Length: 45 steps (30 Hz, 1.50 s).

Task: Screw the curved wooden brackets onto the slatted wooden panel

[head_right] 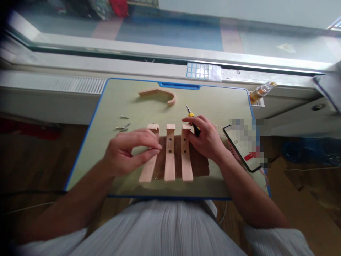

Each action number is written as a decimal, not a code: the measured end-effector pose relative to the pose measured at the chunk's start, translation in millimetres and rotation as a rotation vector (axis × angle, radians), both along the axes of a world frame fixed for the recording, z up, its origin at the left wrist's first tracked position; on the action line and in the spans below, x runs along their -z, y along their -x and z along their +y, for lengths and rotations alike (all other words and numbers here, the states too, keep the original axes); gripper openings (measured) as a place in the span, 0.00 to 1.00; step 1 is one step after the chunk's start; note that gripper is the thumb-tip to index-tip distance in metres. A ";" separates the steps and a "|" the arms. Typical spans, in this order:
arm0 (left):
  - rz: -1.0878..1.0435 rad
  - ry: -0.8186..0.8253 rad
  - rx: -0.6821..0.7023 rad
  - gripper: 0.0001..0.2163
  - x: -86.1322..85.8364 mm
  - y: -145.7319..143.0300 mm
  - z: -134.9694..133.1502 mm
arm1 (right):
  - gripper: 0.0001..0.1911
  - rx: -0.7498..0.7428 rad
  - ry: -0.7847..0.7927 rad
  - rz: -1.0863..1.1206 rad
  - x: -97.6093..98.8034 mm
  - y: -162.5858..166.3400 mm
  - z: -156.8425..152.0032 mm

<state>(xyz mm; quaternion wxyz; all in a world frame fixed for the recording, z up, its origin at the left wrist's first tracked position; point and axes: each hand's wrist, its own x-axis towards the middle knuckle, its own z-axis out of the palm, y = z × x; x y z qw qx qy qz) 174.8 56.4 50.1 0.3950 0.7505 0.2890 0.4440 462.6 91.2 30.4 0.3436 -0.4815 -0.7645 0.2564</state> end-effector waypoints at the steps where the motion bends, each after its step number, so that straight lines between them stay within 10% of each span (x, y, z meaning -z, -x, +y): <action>1: -0.006 -0.008 -0.092 0.09 -2.9 5.6 0.1 | 0.18 0.005 -0.007 -0.004 -0.7 -1.2 -0.3; 6: 0.270 -0.079 -0.729 0.10 -4.6 48.2 16.6 | 0.21 0.060 -0.012 -0.008 -4.9 -10.6 -5.4; 12: 0.798 0.028 -0.914 0.12 19.2 100.3 37.1 | 0.18 0.186 0.028 -0.009 -5.9 -18.8 -25.4; 19: 0.927 0.145 -0.748 0.09 18.3 103.9 27.0 | 0.29 0.234 0.059 0.193 -15.9 -25.8 -47.2; 33: 1.448 0.122 -0.542 0.12 -3.6 62.5 37.6 | 0.16 0.256 -0.018 0.363 -22.8 -15.6 -51.1; 40: 0.798 0.059 -0.612 0.03 -25.0 58.3 25.2 | 0.09 0.248 -0.066 0.564 -40.4 -17.4 -50.2; 45: 0.270 0.187 -0.302 0.04 -43.9 5.1 -0.5 | 0.13 0.276 -0.089 0.584 -55.5 -13.9 -47.8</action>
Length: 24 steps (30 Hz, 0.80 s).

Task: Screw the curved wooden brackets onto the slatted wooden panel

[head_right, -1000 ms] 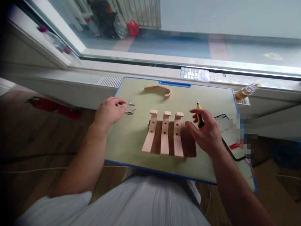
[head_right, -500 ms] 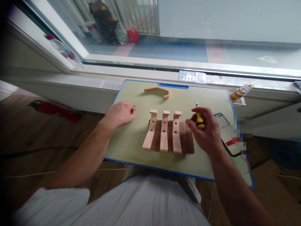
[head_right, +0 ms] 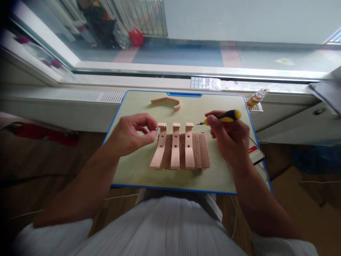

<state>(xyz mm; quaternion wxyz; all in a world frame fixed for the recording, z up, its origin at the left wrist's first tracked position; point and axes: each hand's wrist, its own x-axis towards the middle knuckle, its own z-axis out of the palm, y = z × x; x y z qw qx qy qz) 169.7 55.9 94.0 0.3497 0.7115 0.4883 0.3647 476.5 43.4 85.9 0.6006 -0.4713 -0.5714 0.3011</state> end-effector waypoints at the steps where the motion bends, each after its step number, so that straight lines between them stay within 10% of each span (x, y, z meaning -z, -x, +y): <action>1: -0.036 0.027 0.076 0.03 -0.7 -13.6 -3.0 | 0.13 0.008 -0.003 -0.005 -1.4 1.3 0.7; 7: -0.134 0.179 0.283 0.02 9.9 -64.0 -0.3 | 0.12 -0.105 -0.029 -0.009 -0.3 2.5 6.1; 24: 0.081 -0.127 0.090 0.06 11.3 -76.5 12.6 | 0.15 -0.293 0.213 -0.282 12.1 8.7 6.9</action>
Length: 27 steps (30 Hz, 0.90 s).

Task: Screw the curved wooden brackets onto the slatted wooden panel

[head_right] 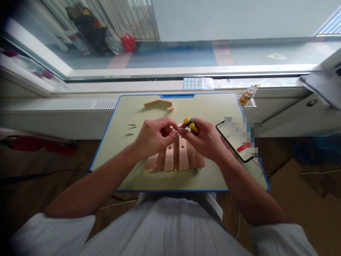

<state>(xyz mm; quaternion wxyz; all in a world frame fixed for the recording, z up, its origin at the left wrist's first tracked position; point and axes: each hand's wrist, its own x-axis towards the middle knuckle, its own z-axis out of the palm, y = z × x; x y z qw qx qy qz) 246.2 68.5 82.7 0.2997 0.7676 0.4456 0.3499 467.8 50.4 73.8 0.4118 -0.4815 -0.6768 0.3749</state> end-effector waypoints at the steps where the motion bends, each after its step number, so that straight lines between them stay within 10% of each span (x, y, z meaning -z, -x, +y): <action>1: 0.013 -0.007 0.000 0.06 -0.6 -0.5 -0.2 | 0.16 0.004 0.009 -0.024 0.6 0.3 0.0; 27: -0.008 0.073 0.076 0.10 6.7 5.5 -6.2 | 0.09 0.179 -0.169 -0.153 11.5 6.0 -11.9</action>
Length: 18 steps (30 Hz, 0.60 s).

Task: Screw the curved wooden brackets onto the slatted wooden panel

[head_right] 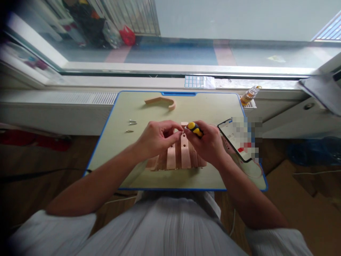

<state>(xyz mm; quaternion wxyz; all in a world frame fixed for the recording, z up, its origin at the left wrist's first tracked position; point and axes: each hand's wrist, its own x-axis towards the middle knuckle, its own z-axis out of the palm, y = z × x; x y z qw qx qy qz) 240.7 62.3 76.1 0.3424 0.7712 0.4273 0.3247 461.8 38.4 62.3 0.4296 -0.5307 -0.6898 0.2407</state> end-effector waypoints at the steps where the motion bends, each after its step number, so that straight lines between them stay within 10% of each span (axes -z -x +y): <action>1: 0.038 0.015 0.011 0.10 0.0 1.3 -0.6 | 0.09 0.015 0.000 -0.030 3.7 -1.3 -0.4; 18: 0.685 0.021 0.007 0.18 -11.2 -1.3 -4.4 | 0.09 -0.052 -0.136 -0.307 45.1 -2.8 4.8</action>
